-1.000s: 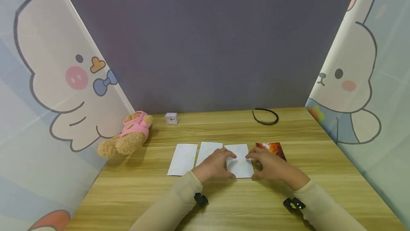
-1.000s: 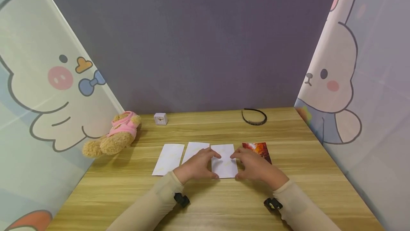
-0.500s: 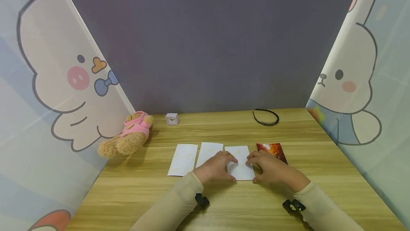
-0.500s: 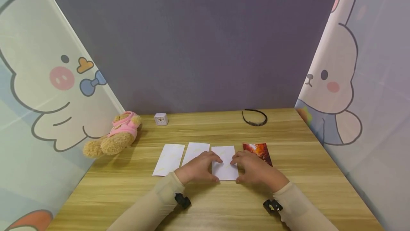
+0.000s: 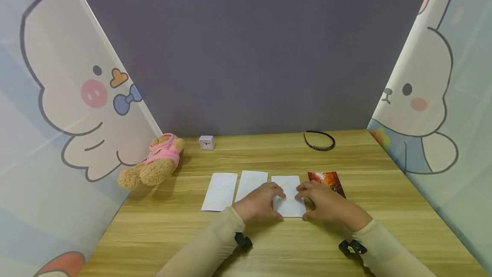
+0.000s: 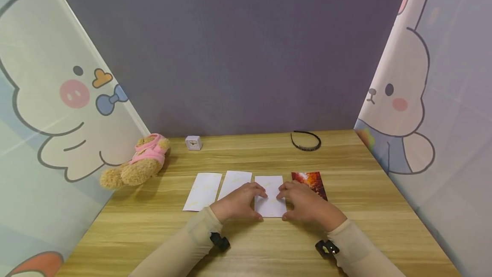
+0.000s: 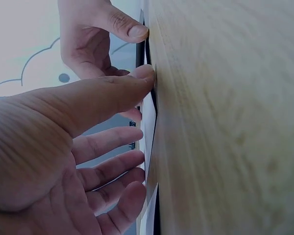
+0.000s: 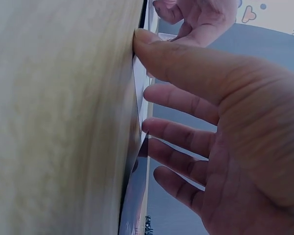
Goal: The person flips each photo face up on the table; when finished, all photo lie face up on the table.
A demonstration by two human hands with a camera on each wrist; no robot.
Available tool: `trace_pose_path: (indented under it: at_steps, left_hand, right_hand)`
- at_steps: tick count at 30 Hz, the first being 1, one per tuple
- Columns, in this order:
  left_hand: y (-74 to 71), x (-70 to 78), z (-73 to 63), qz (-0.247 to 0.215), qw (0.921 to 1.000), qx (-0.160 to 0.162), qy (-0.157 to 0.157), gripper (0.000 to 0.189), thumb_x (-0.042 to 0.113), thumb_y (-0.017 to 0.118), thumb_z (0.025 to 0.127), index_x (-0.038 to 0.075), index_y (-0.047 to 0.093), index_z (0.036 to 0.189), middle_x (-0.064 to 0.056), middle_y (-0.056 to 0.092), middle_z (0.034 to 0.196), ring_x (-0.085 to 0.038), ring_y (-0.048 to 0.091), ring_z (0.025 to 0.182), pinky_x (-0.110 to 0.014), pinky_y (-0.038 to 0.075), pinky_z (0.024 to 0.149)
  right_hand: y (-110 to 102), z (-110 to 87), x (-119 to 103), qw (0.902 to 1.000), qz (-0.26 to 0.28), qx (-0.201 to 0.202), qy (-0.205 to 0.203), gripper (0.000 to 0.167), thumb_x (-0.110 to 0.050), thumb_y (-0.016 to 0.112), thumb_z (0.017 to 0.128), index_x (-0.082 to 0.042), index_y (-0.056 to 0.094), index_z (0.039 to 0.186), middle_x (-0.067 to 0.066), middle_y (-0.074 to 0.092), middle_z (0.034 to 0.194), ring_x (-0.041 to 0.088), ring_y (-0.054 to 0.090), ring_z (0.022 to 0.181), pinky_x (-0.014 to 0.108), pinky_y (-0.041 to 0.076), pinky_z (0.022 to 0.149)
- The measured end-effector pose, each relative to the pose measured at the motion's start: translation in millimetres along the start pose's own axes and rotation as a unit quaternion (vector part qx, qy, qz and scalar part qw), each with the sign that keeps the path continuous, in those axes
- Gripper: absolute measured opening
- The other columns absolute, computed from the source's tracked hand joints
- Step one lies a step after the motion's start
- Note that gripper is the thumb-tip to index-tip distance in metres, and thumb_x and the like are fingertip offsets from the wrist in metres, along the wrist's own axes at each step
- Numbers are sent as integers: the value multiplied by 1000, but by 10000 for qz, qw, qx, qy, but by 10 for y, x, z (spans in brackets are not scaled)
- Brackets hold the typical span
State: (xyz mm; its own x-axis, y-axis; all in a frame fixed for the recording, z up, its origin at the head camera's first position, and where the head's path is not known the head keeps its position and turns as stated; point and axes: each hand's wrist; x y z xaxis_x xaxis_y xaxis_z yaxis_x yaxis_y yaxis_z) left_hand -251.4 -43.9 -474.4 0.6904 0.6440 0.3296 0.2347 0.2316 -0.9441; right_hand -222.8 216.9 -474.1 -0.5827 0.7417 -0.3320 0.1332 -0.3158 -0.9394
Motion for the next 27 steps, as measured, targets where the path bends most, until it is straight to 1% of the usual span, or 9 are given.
trace_pose_path:
  at_steps: [9, 16, 21, 27]
  left_hand:
    - [0, 4, -5, -11, 10000, -12, 3, 64, 44, 95, 77, 15, 74, 129, 2, 59, 140, -19, 52, 133, -27, 41, 112]
    - [8, -2, -8, 24, 10000, -44, -10, 62, 41, 95, 77, 16, 73, 129, 3, 57, 141, -18, 51, 134, -27, 41, 112]
    - [9, -15, -10, -7, 10000, -4, 36, 59, 40, 95, 78, 16, 74, 128, 3, 58, 140, -17, 51, 133, -26, 41, 111]
    - [11, -12, -11, -35, 10000, 12, -2, 55, 39, 93, 80, 17, 74, 127, 2, 58, 140, -18, 51, 134, -27, 40, 112]
  right_hand:
    - [6, -8, -5, 10000, 16, 17, 63, 45, -35, 93, 79, -16, 79, 117, 9, 61, 139, 39, 54, 133, 66, 41, 107]
    - [44, -19, 7, 9999, 30, 96, 121, 41, -36, 90, 81, -17, 79, 116, 6, 61, 139, 35, 53, 134, 62, 40, 109]
    - [22, -20, -13, 9999, 41, 135, 74, 39, -35, 88, 82, -17, 80, 115, 7, 62, 137, 36, 54, 132, 64, 40, 108]
    - [9, -18, -24, 9999, 2, 98, 42, 37, -36, 87, 84, -17, 79, 115, 7, 62, 137, 36, 55, 131, 65, 40, 107]
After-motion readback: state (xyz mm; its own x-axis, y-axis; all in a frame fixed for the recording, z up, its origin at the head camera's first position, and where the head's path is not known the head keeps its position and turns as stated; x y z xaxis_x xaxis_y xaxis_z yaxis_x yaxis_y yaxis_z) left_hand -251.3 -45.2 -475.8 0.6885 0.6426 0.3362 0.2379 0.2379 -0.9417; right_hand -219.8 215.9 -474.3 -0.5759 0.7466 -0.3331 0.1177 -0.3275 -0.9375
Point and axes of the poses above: each hand's wrist, its own z-axis towards the middle knuckle, its own y-axis out of the palm, x = y × z
